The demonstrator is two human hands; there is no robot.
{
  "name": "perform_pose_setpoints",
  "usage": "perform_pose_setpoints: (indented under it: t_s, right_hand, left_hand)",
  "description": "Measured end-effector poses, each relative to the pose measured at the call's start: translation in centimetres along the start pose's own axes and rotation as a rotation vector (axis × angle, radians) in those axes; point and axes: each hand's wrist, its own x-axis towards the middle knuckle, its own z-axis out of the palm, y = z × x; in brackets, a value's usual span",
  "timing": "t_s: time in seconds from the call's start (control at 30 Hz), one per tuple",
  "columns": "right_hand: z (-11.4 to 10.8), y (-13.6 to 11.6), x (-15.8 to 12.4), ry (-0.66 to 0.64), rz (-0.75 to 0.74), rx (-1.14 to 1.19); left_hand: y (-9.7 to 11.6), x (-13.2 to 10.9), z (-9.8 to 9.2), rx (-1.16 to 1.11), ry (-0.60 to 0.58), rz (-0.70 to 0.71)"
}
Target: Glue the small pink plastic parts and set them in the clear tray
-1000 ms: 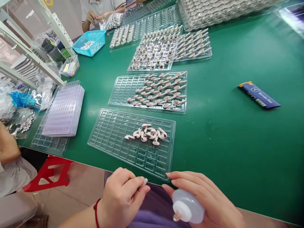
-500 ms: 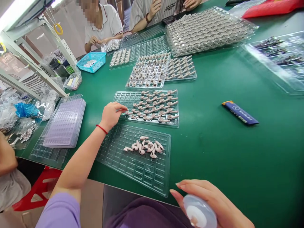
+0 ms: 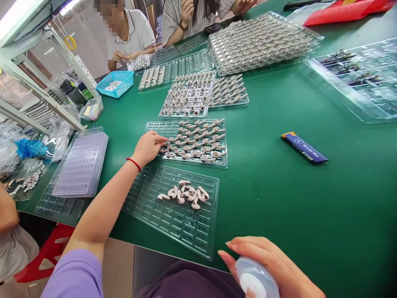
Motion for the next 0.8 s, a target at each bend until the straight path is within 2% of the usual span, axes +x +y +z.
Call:
perform_pose_setpoints:
  t_s: [0.13, 0.3, 0.37, 0.57, 0.8]
  right_hand:
    - [-0.2, -0.1, 0.2, -0.004, 0.018, 0.005]
    - [0.0, -0.4, 0.4, -0.005, 0.048, -0.012]
    - [0.0, -0.5, 0.4, 0.005, 0.065, -0.017]
    - [-0.4, -0.6, 0.6, -0.033, 0.062, -0.033]
    - [-0.4, -0.6, 0.7, -0.077, 0.091, -0.048]
  left_hand:
    - [2.1, -3.2, -1.3, -0.049, -0.019, -0.026]
    - [4.9, -8.1, -2.2, -0.174, -0.317, -0.006]
    - [5.5, -9.4, -2.3, -0.195, -0.362, -0.013]
    - [5.9, -11.2, -2.0, -0.108, -0.383, 0.046]
    - [5.0, -12.1, -1.0, -0.144, -0.283, -0.017]
